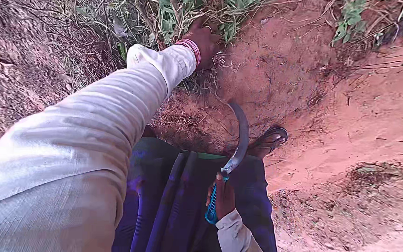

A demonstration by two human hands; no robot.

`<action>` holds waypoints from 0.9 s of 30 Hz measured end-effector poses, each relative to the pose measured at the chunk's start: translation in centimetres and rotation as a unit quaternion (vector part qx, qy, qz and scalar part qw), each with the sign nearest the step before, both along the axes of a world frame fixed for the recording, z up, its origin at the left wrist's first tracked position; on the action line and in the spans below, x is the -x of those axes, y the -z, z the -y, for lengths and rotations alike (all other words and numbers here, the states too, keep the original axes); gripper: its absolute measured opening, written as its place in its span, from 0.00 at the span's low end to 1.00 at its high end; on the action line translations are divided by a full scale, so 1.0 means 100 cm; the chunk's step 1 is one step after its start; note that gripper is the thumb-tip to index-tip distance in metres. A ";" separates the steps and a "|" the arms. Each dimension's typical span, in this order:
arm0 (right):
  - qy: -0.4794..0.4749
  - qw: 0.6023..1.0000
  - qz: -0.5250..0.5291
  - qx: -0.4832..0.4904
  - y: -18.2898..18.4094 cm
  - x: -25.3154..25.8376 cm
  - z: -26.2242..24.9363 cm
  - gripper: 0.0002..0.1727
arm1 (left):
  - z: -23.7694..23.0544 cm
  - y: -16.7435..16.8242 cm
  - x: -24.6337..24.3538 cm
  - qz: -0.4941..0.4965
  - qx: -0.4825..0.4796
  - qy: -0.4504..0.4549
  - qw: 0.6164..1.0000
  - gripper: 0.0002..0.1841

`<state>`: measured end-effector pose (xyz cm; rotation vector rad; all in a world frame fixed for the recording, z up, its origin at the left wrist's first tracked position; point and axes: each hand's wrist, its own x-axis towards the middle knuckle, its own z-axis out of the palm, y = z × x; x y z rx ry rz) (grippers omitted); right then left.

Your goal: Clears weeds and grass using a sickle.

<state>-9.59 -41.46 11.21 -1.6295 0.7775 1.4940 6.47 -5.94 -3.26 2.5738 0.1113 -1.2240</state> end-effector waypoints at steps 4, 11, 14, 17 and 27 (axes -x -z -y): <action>-0.015 0.994 0.104 -0.005 -0.015 0.007 0.020 0.20 | -0.001 -0.004 -0.004 -0.003 -0.008 -0.012 1.000 0.23; 0.049 0.983 0.173 0.047 0.029 -0.065 0.003 0.23 | 0.057 0.011 0.008 0.136 0.109 0.070 0.982 0.54; 0.059 0.979 0.190 0.052 0.032 -0.073 0.008 0.22 | 0.073 0.035 0.016 0.072 0.140 0.108 0.982 0.52; 0.049 0.979 0.190 0.050 0.027 -0.074 0.018 0.21 | 0.052 0.030 0.022 -0.009 0.113 0.067 0.991 0.35; -0.008 0.985 0.168 -0.028 0.030 -0.064 0.019 0.18 | -0.001 -0.005 0.053 0.116 0.149 0.087 0.978 0.19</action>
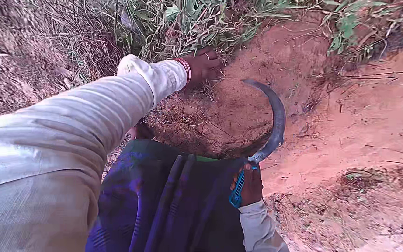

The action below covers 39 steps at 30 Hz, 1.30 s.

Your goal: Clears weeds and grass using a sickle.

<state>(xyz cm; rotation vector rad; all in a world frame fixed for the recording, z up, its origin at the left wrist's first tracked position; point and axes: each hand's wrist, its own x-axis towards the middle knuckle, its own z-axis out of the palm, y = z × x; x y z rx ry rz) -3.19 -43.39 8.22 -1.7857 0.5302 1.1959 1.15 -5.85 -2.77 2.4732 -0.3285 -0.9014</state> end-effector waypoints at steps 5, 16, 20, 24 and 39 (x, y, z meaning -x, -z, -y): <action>0.003 0.999 -0.029 -0.018 0.005 0.009 -0.022 0.17 | 0.025 0.003 0.017 0.046 -0.014 0.013 0.999 0.35; -0.067 0.993 -0.093 -0.023 0.005 0.025 -0.015 0.18 | 0.030 0.002 0.019 -0.051 -0.102 0.054 0.992 0.28; -0.163 0.970 -0.168 0.058 0.026 0.033 -0.055 0.22 | 0.040 -0.015 0.008 -0.092 -0.131 0.058 0.985 0.24; -0.138 0.963 -0.214 0.087 0.023 0.053 -0.072 0.22 | 0.036 0.000 0.014 -0.078 -0.084 -0.001 0.993 0.25; -0.070 0.975 -0.211 -0.003 0.037 0.046 -0.077 0.18 | 0.005 -0.014 0.034 -0.100 -0.061 -0.101 0.988 0.31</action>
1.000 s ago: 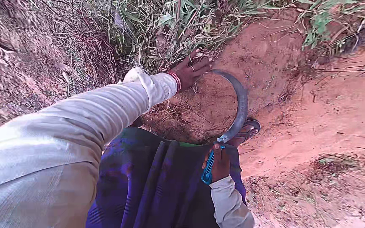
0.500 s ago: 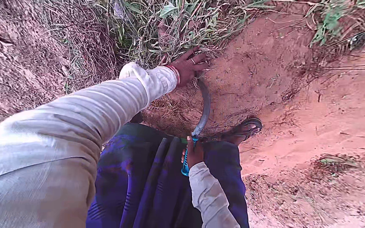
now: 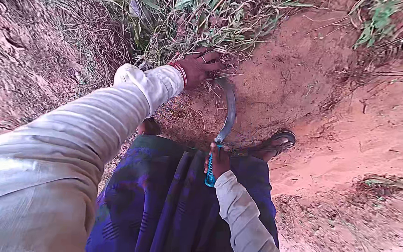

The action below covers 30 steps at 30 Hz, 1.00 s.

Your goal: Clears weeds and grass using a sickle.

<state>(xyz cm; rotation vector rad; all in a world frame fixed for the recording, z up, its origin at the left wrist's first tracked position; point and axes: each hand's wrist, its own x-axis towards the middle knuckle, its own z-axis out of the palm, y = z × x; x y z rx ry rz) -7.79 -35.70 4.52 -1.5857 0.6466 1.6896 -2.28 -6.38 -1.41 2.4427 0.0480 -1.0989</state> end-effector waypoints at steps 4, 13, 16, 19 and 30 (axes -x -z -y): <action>-0.006 0.997 -0.075 0.025 -0.034 0.029 0.007 0.19 | -0.006 -0.004 -0.006 -0.013 -0.006 0.020 1.000 0.34; -0.092 0.983 0.159 0.026 -0.081 0.002 0.087 0.21 | -0.053 -0.022 0.009 0.028 -0.034 -0.009 0.999 0.22; -0.080 0.966 0.245 0.012 -0.063 -0.025 0.093 0.20 | -0.088 -0.020 0.014 0.000 -0.073 0.005 0.997 0.20; -0.062 0.959 0.278 0.014 -0.054 -0.045 0.102 0.20 | -0.064 -0.032 0.008 -0.034 -0.084 0.023 0.996 0.22; 0.010 0.968 0.243 0.064 -0.044 -0.063 0.087 0.18 | 0.113 0.022 -0.080 -0.036 0.000 0.108 0.993 0.36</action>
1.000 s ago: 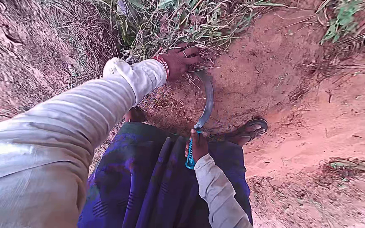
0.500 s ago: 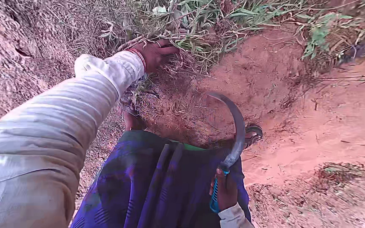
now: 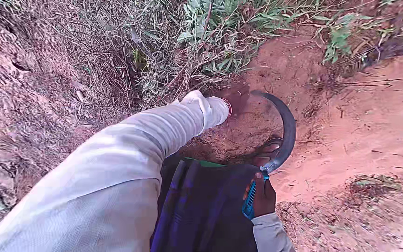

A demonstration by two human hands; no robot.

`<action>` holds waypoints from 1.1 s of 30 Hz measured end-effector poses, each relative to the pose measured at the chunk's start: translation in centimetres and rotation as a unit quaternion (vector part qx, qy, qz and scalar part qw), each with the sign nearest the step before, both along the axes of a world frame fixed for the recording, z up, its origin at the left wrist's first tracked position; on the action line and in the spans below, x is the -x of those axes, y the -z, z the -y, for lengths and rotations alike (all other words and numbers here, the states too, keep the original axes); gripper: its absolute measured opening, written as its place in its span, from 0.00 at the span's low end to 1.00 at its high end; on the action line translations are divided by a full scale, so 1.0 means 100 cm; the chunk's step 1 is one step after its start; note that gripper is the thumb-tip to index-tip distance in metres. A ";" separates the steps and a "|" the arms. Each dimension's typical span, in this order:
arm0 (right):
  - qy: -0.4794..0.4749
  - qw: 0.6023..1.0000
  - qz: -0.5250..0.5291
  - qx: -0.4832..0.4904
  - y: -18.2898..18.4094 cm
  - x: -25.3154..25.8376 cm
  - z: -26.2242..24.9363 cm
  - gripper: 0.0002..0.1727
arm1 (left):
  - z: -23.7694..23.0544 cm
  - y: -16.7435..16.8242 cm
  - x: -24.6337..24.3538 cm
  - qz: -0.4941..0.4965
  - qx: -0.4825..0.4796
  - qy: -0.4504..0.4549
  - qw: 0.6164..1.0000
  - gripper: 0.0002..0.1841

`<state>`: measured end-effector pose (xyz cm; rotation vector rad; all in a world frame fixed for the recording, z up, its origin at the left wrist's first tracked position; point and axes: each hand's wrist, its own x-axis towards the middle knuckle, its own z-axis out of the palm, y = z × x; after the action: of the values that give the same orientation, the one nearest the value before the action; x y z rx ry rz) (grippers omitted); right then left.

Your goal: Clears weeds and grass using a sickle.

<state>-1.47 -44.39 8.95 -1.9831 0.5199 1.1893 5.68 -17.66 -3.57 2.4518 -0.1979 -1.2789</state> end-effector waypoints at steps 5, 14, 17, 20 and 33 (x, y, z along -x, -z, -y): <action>-0.002 1.000 0.012 -0.012 0.006 0.002 0.007 0.17 | -0.077 0.016 -0.037 -0.069 -0.091 -0.211 0.971 0.25; 0.024 0.996 -0.068 -0.059 0.047 -0.023 -0.062 0.19 | -0.125 0.022 -0.021 -0.048 -0.070 0.026 0.996 0.19; -0.001 0.985 -0.170 -0.040 0.070 -0.030 -0.103 0.22 | -0.125 0.018 -0.017 -0.055 -0.063 -0.010 0.996 0.18; -0.004 0.975 -0.222 -0.019 0.084 -0.009 -0.127 0.23 | -0.121 0.019 -0.018 -0.075 -0.070 -0.043 0.994 0.20; 0.034 0.966 -0.253 0.040 -0.022 0.012 -0.096 0.21 | -0.113 -0.005 0.018 -0.015 0.033 -0.014 0.999 0.18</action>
<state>-2.64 -34.83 11.18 -1.7007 0.8948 1.6588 3.91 -6.41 -3.06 2.3713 -0.1950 -1.2760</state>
